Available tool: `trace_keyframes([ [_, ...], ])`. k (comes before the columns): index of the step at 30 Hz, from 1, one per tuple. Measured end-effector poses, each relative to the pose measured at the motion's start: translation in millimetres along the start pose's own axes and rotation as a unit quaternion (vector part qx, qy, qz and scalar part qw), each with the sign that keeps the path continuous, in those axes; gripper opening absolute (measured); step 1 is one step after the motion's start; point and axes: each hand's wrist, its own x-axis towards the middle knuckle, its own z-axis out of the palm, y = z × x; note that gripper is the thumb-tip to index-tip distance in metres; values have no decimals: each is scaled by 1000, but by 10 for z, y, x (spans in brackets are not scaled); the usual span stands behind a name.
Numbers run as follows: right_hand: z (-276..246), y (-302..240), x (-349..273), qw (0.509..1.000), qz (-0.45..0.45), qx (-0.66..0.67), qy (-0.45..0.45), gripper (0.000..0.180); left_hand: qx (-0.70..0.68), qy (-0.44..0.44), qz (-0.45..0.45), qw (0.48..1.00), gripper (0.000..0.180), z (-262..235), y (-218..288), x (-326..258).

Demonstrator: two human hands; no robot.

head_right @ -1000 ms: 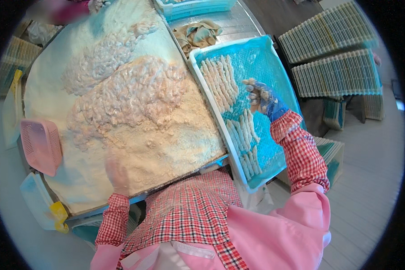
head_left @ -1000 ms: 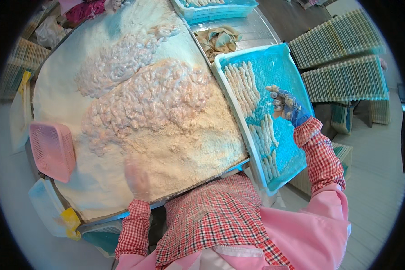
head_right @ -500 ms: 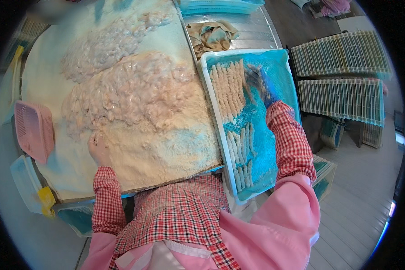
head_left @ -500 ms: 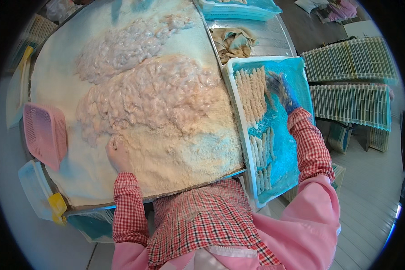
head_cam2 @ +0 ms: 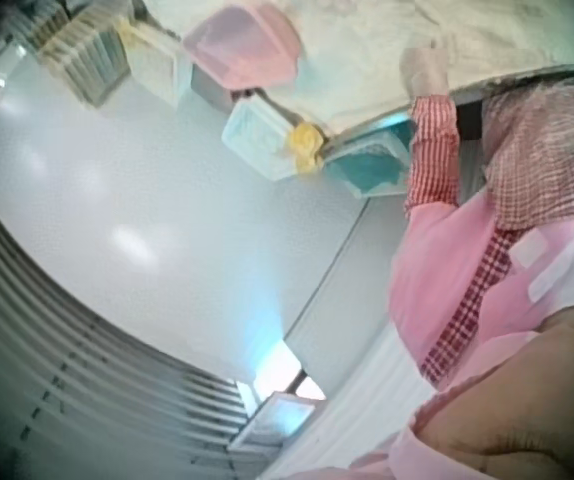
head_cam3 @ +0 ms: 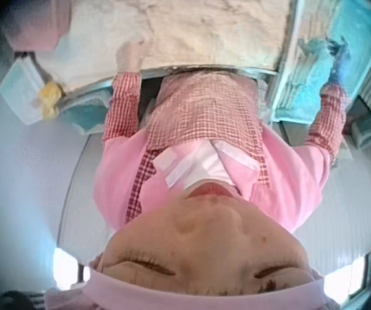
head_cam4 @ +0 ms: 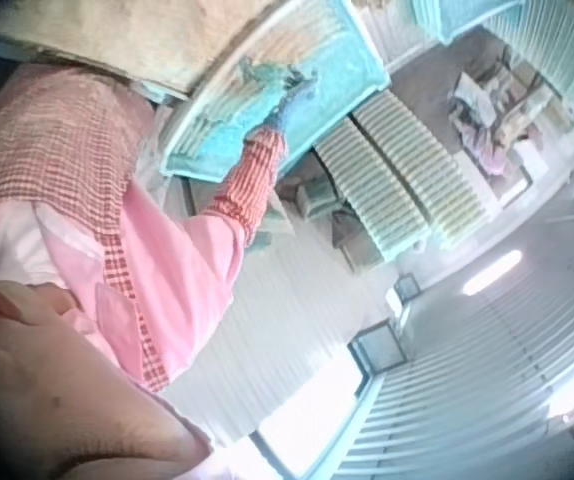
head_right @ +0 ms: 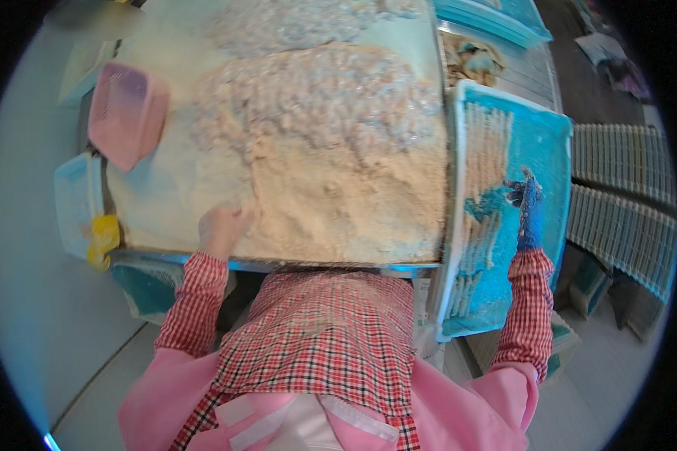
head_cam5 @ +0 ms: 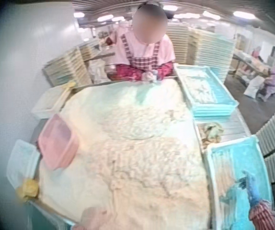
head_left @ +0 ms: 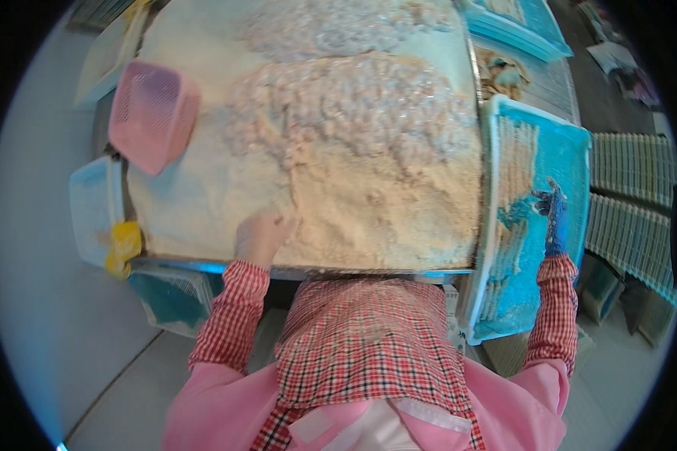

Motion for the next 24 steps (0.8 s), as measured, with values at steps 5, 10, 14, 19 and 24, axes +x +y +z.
trace_keyframes([
  [5, 1596, -967, -732, 975, -91, 91, -184, 52, -161, 286, 127, 936, 30, 722, -113, 290],
  [10, 2516, -748, -1166, 920, -276, 75, -268, 62, -600, 39, -7, 799, 40, 213, -225, 15],
  [14, 3131, -472, -1710, 844, -391, -153, -333, 50, -396, 261, 252, 843, 30, 356, -155, 55],
  [19, 3344, -562, -1924, 873, -372, -241, -202, 45, -74, 179, 282, 940, 37, 469, 17, -232],
  [24, 3399, -342, -1913, 967, 11, 138, -214, 28, -41, 184, 242, 952, 37, 603, 198, -65],
])
